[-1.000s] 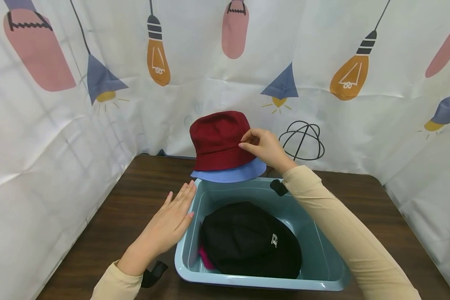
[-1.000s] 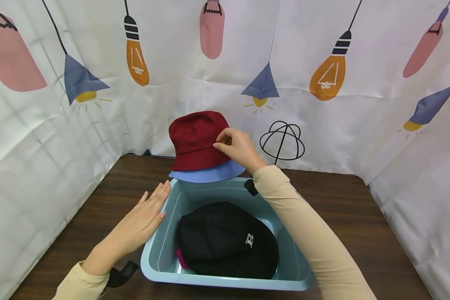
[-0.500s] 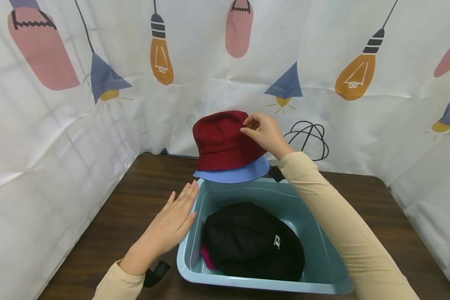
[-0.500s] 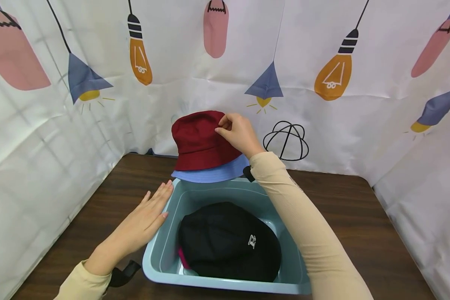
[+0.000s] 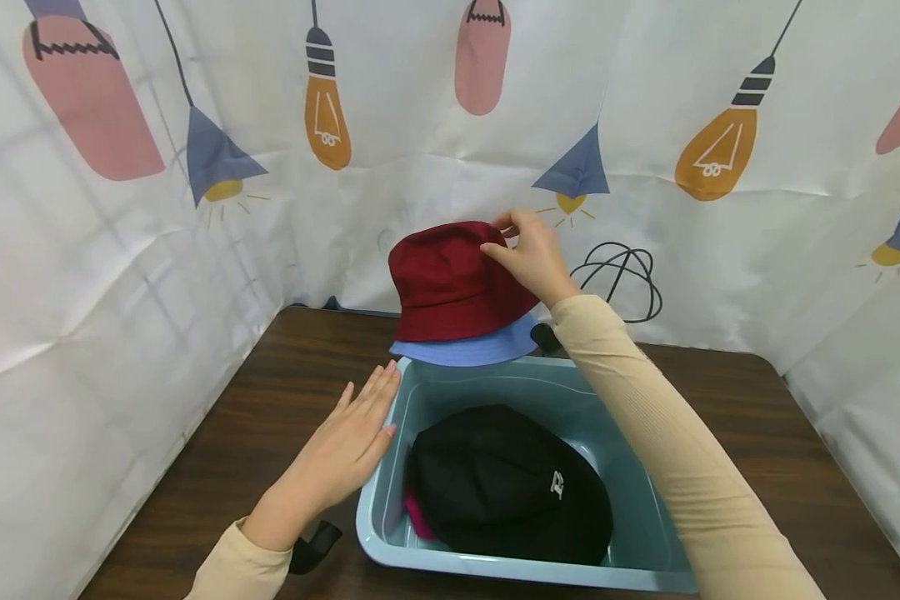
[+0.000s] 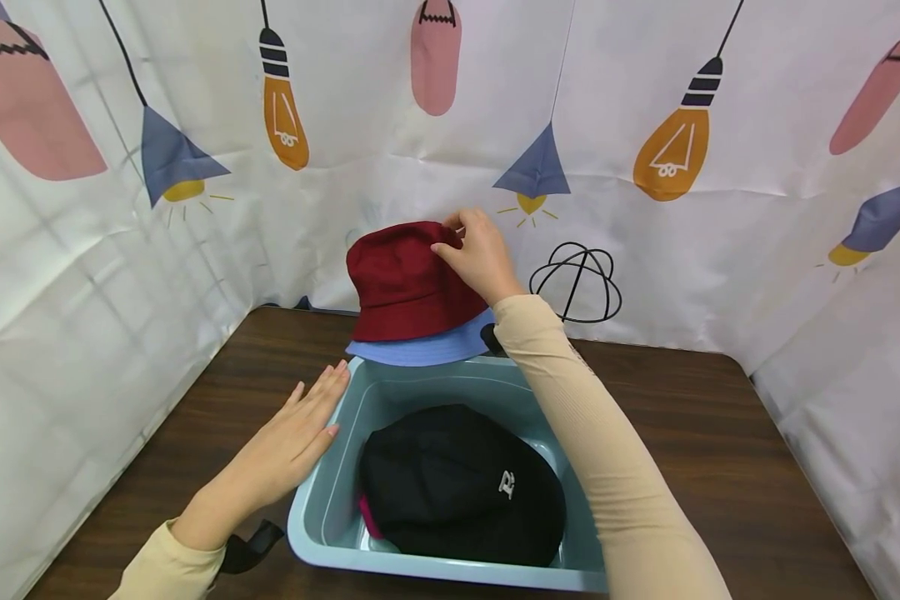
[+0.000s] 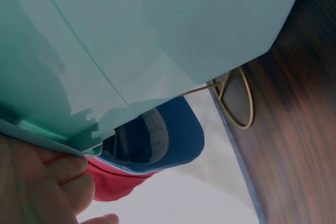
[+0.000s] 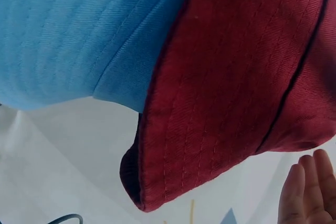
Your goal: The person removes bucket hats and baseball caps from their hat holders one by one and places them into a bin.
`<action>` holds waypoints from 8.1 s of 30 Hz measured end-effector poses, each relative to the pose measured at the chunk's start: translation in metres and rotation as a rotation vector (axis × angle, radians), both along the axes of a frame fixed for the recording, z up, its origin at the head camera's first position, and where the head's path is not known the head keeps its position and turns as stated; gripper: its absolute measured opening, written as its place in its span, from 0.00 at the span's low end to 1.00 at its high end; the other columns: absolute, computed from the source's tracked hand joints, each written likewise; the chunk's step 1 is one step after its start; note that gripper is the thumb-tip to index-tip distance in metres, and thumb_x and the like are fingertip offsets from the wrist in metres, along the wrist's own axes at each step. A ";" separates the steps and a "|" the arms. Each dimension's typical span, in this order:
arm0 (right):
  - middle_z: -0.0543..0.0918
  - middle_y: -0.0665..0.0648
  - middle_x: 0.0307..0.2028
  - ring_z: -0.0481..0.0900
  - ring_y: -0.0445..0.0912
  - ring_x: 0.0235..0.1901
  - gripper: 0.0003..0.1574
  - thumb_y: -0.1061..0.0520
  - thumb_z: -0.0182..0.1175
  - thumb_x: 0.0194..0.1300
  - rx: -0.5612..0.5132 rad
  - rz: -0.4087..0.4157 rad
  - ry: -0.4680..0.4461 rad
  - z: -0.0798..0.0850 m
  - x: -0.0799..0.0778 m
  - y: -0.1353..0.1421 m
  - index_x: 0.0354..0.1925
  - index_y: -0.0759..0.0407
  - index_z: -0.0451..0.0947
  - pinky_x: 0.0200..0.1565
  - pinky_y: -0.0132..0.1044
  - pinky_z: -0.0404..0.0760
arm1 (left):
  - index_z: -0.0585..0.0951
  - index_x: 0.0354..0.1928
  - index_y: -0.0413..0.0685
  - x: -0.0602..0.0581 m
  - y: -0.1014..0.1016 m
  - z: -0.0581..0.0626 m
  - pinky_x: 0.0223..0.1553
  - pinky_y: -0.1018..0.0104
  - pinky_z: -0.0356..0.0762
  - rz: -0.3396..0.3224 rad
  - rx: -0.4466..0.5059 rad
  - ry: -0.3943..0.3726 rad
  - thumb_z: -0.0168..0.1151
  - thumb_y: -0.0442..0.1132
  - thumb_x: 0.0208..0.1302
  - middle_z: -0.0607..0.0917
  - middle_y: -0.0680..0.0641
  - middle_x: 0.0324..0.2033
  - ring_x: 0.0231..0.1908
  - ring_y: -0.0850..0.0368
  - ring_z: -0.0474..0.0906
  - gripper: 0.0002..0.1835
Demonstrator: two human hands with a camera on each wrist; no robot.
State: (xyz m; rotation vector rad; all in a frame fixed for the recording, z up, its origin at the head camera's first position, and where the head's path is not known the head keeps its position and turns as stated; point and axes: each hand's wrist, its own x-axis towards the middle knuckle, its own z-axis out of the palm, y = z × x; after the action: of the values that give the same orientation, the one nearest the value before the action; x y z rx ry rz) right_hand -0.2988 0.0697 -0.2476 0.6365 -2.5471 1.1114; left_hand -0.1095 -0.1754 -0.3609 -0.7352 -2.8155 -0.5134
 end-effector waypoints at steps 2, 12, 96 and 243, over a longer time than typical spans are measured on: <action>0.76 0.61 0.50 0.74 0.53 0.51 0.23 0.57 0.66 0.59 0.006 -0.005 0.006 0.000 -0.002 -0.001 0.49 0.65 0.74 0.51 0.43 0.73 | 0.52 0.72 0.36 0.000 0.000 0.000 0.64 0.37 0.47 0.000 0.000 0.001 0.47 0.43 0.71 0.52 0.42 0.72 0.71 0.46 0.45 0.33; 0.75 0.63 0.55 0.69 0.54 0.58 0.31 0.57 0.66 0.58 0.049 0.032 0.000 -0.001 -0.008 -0.004 0.57 0.68 0.71 0.58 0.44 0.67 | 0.52 0.72 0.36 0.000 0.001 0.000 0.64 0.37 0.47 0.000 -0.003 -0.001 0.47 0.43 0.70 0.52 0.42 0.72 0.71 0.47 0.44 0.33; 0.82 0.56 0.30 0.79 0.47 0.29 0.12 0.54 0.68 0.56 0.014 0.135 -0.171 0.032 0.020 0.023 0.33 0.61 0.80 0.32 0.36 0.76 | 0.52 0.72 0.37 0.002 0.000 0.001 0.65 0.38 0.44 0.016 0.006 -0.017 0.47 0.43 0.71 0.51 0.43 0.72 0.71 0.46 0.44 0.33; 0.69 0.45 0.17 0.64 0.37 0.18 0.10 0.54 0.64 0.61 0.461 0.304 -0.273 -0.098 0.101 0.062 0.27 0.56 0.75 0.22 0.29 0.67 | 0.51 0.72 0.35 -0.001 0.003 0.000 0.65 0.37 0.45 -0.002 0.003 -0.035 0.48 0.42 0.70 0.52 0.41 0.72 0.71 0.45 0.46 0.34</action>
State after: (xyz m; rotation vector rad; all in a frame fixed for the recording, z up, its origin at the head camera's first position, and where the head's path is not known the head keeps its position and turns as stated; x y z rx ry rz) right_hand -0.1978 0.1318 -0.3458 1.0790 -3.0527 0.7282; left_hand -0.1104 -0.1725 -0.3606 -0.7358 -2.8455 -0.5358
